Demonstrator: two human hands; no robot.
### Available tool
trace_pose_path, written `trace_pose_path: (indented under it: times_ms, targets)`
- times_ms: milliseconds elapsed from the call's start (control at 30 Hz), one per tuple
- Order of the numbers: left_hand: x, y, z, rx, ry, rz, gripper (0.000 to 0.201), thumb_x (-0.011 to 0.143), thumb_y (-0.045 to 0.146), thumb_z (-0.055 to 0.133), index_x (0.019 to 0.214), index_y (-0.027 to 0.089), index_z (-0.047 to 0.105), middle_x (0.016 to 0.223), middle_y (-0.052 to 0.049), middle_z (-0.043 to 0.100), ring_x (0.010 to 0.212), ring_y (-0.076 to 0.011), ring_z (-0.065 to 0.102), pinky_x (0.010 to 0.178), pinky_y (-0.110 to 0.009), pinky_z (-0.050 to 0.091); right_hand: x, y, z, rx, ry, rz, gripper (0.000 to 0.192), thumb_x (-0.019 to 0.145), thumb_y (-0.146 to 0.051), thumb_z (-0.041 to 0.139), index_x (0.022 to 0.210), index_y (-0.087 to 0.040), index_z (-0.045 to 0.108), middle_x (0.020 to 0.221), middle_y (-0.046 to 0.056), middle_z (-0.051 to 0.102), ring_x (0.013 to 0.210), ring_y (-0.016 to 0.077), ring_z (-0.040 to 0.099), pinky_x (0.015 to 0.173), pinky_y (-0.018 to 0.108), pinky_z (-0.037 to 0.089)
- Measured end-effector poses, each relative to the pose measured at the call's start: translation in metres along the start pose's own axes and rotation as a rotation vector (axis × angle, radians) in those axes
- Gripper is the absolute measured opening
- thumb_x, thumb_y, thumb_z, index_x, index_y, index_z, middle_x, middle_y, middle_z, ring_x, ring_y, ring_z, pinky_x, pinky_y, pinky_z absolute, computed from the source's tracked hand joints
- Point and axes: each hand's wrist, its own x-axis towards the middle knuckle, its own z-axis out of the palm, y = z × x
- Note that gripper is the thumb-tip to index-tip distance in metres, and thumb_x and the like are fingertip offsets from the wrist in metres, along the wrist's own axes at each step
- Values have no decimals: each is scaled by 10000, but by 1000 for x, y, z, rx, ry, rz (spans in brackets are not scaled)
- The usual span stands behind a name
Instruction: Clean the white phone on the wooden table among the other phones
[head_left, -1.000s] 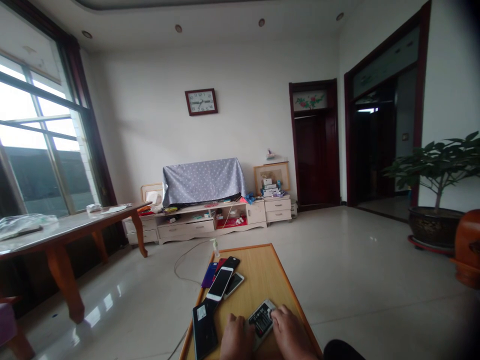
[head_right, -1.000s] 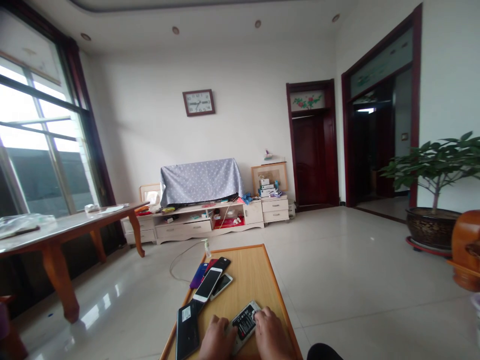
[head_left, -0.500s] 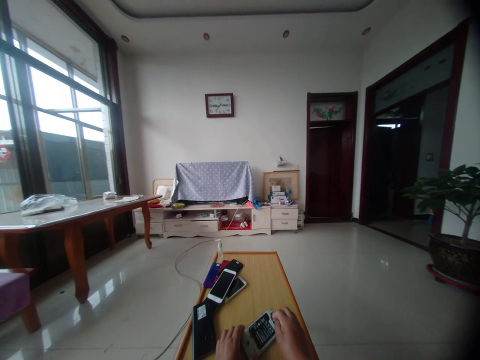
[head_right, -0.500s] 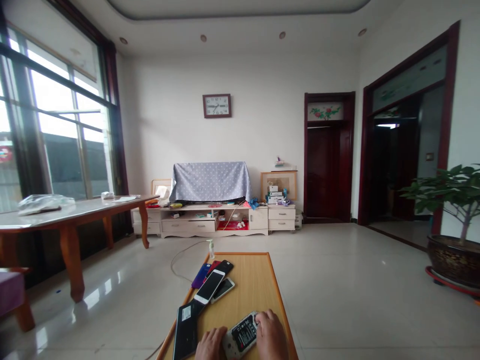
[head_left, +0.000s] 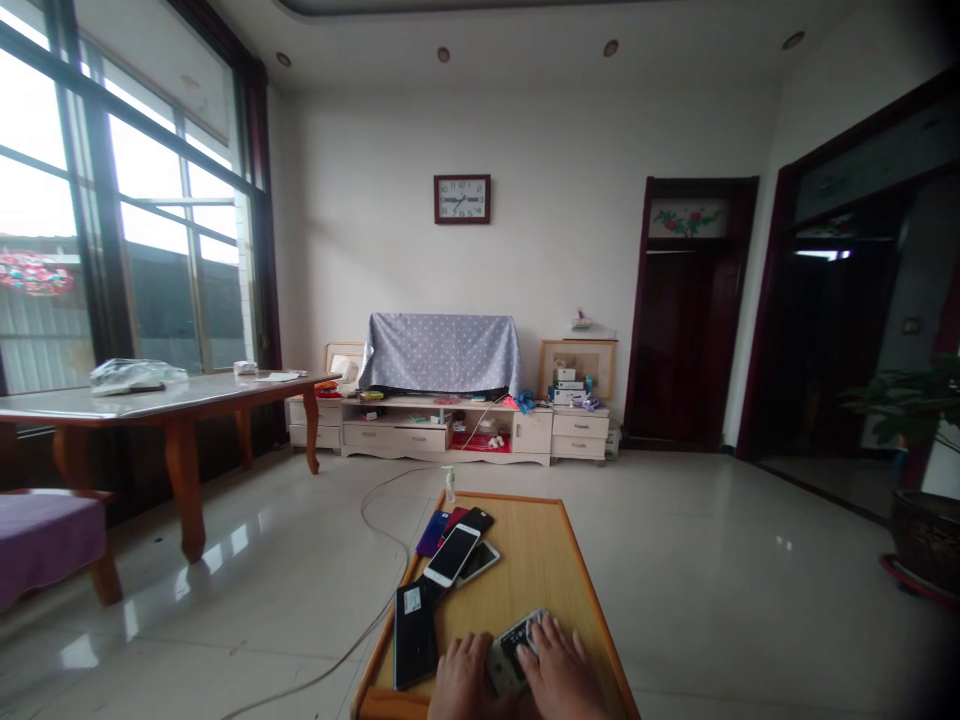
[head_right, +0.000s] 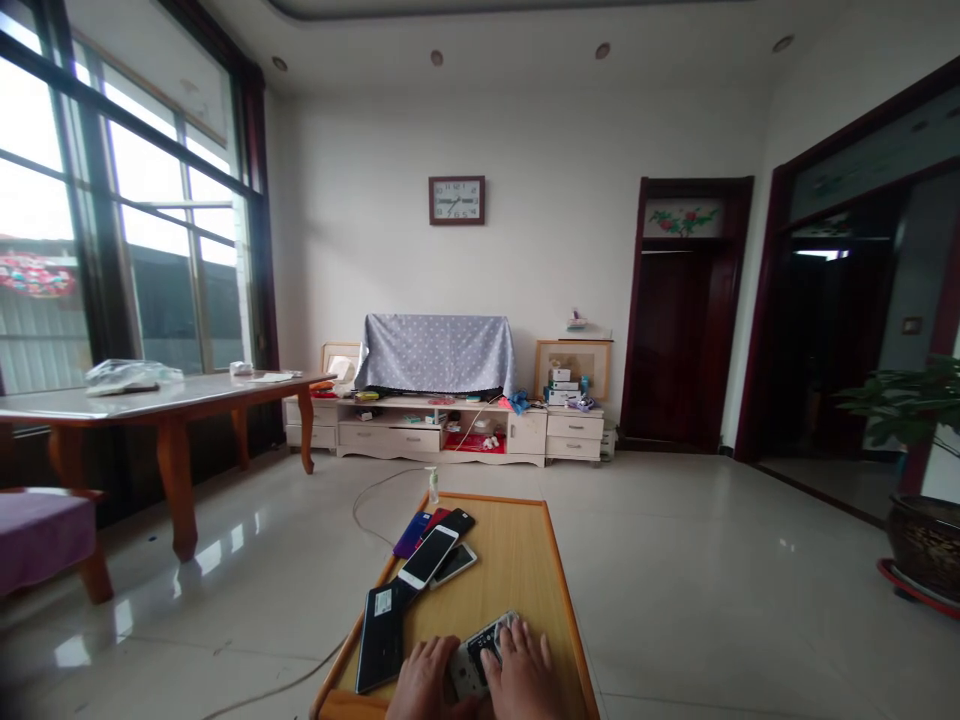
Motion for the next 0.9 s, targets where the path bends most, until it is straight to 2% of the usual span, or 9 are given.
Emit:
trace_pose_path:
  times_ms: [133,233,400,500,600,667,733,900]
  targets:
    - [2,-3,3,-6,24,3,479,780,431,575,1230,273,617,1275,-43,664,1195,-248,552,1014,-325,394,-12,-18,14,74,-62,-213,588,1046,-509,225,1491,-266,521,1567,79,460,1488,302,373,1256,577,141]
    - [3,-6,3,-12,-4,1,511,747,335,579,1253,275,606,1284,-41,667,1194,-242,559,1002,-317,397,-18,-23,18,122,-111,-322,624,1034,-571,241,1534,-264,454,1581,91,421,1490,310,366,1253,598,140]
    - [2,-6,6,-36,48,17,561,705,497,665,1217,274,621,1213,-35,688,1165,-259,560,981,-321,409,-7,2,2,39,22,-93,650,1028,-604,233,1468,-247,551,1558,98,458,1485,325,373,1249,619,117]
    - [1,-4,6,-45,62,24,581,661,502,702,1191,274,629,1179,-32,697,1144,-265,563,966,-323,414,0,9,-1,1,38,-22,685,1019,-626,239,1461,-213,561,1557,114,459,1485,336,368,1250,599,154]
    - [-1,-3,3,-39,65,25,422,722,456,643,1107,284,648,1136,-19,708,1104,-257,575,920,-322,428,-5,-4,10,37,1,-133,739,996,-681,266,1478,-192,539,1568,130,434,1488,337,357,1250,548,216]
    - [-2,-3,0,-41,48,28,376,757,411,601,1111,291,647,1144,-13,709,1109,-251,573,918,-318,429,-12,-14,16,89,-47,-268,754,984,-707,275,1495,-208,517,1570,130,420,1485,349,359,1240,559,239]
    - [-2,-4,-1,-44,36,26,386,774,377,575,1146,294,636,1170,-11,706,1139,-248,562,943,-318,422,-18,-21,18,122,-68,-336,762,988,-710,244,1500,-212,510,1565,134,423,1479,361,365,1235,597,224]
    - [1,-10,2,-32,5,11,507,722,353,606,1223,279,599,1239,-30,690,1191,-260,546,976,-326,420,-15,-22,18,97,-44,-263,789,992,-715,185,1478,-204,538,1547,139,444,1470,359,382,1235,621,190]
